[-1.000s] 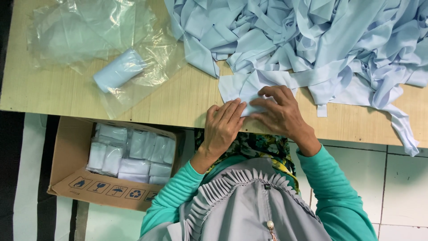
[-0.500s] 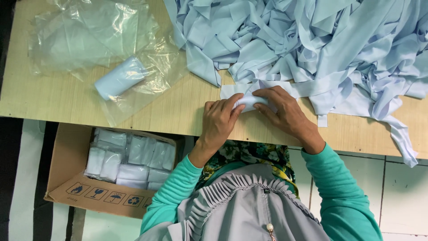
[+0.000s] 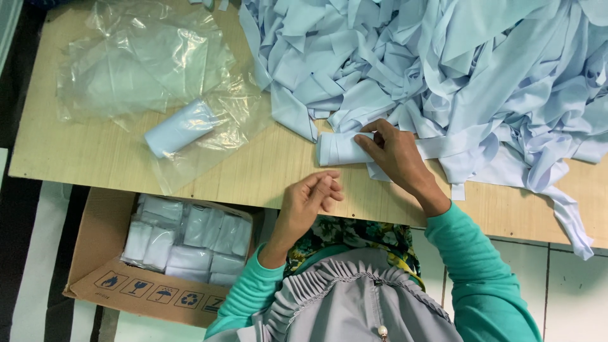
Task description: Folding, rolling, and placing fabric strips into small plastic bags
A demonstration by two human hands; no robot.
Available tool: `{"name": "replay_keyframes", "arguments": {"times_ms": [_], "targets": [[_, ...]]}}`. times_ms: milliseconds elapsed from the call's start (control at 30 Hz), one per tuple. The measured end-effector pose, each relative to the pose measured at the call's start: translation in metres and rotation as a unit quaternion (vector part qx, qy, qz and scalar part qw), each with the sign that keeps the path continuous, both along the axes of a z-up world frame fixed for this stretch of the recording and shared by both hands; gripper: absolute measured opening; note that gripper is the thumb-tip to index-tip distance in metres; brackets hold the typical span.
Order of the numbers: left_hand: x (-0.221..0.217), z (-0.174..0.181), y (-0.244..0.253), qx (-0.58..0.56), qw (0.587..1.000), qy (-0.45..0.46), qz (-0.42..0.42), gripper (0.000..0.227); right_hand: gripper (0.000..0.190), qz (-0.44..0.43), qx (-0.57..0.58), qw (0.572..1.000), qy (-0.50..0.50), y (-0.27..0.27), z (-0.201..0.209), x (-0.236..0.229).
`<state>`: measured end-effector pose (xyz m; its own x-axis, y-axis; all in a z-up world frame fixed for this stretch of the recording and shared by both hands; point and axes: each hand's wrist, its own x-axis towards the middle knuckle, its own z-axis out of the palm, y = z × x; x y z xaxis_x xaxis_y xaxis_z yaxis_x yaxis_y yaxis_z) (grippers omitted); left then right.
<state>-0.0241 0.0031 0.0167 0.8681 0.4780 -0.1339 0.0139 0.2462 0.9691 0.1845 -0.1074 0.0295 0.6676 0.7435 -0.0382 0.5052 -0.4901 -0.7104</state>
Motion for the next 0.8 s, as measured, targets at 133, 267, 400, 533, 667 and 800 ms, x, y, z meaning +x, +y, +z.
{"name": "replay_keyframes", "arguments": {"times_ms": [133, 267, 400, 533, 667, 800], "targets": [[0.007, -0.019, -0.009, -0.168, 0.983, -0.022, -0.064, 0.062, 0.026, -0.031, -0.013, 0.999, 0.04, -0.001, -0.005, -0.002], [0.023, 0.005, -0.02, -0.239, 0.97, -0.03, 0.02, 0.054, 0.025, -0.012, 0.06, 0.982, 0.177, -0.001, 0.004, -0.016], [0.028, 0.039, -0.019, -0.225, 0.967, -0.098, 0.07, 0.014, 0.032, -0.004, 0.127, 0.964, 0.234, 0.005, 0.0, -0.03], [0.027, 0.031, -0.013, -0.192, 0.967, -0.113, 0.119, 0.027, 0.032, 0.013, 0.146, 0.968, 0.206, 0.015, -0.015, -0.034], [0.022, 0.041, -0.001, -0.162, 0.95, -0.177, 0.199, 0.014, 0.034, 0.038, 0.148, 0.972, 0.179, 0.039, 0.009, -0.055], [0.012, 0.048, 0.015, -0.193, 0.909, -0.234, 0.287, 0.013, 0.03, 0.109, 0.18, 0.972, 0.106, 0.064, 0.022, -0.07]]}}
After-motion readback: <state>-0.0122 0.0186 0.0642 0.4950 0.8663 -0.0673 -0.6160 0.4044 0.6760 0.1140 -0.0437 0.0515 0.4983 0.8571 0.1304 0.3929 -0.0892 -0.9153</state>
